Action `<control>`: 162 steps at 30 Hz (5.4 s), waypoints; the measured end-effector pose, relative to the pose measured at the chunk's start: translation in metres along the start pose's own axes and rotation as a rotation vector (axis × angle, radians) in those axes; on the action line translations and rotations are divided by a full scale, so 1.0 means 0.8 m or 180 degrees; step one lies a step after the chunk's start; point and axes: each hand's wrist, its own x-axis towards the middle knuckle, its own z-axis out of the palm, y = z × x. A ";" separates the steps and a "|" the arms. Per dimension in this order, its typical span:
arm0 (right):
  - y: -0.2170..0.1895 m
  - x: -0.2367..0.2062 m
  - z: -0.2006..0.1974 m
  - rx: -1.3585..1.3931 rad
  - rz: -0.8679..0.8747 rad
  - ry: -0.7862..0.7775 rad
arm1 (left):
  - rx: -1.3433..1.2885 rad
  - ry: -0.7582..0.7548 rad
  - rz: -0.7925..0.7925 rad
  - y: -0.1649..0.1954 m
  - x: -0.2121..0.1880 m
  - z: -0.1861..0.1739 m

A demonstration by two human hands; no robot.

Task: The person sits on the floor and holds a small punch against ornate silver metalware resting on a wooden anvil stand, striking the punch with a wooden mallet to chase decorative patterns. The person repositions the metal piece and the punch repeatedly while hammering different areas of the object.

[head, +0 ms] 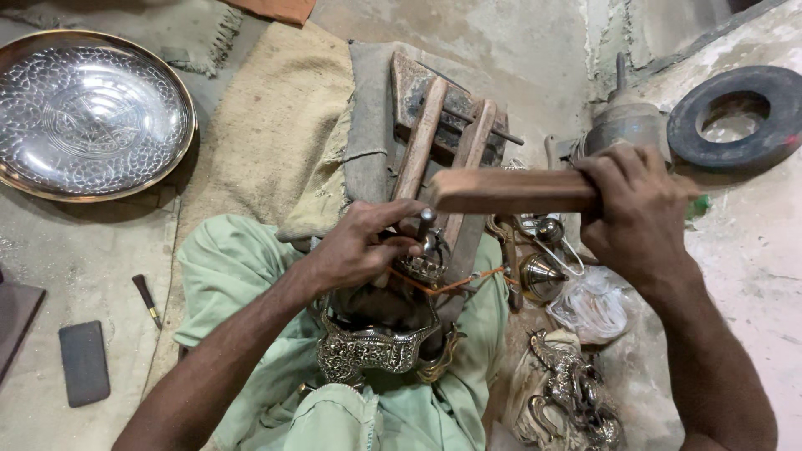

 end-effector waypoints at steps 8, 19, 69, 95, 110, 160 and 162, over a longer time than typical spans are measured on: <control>0.011 -0.010 0.006 0.0476 0.0345 -0.0237 | -0.0168 -0.0080 0.0020 0.005 0.003 -0.001; -0.008 -0.004 -0.012 0.0611 0.0353 -0.0387 | -0.0001 -0.0114 0.0044 -0.004 0.004 -0.003; 0.001 0.056 -0.024 0.0414 0.0316 -0.1079 | -0.0560 0.0392 -0.0580 -0.021 -0.011 0.002; -0.014 0.044 -0.033 -0.0325 0.0015 -0.0936 | -0.0823 0.0171 -0.0230 -0.029 -0.002 -0.006; -0.001 0.060 -0.024 0.0102 -0.0065 -0.0189 | -0.1362 0.0203 -0.0565 -0.019 0.007 -0.011; -0.022 0.041 0.011 0.0216 0.0191 -0.0693 | -0.1358 -0.0022 -0.0326 -0.004 0.010 -0.020; -0.017 0.027 0.016 -0.0422 -0.0240 -0.0639 | -0.1239 0.0318 -0.0412 -0.004 0.002 -0.022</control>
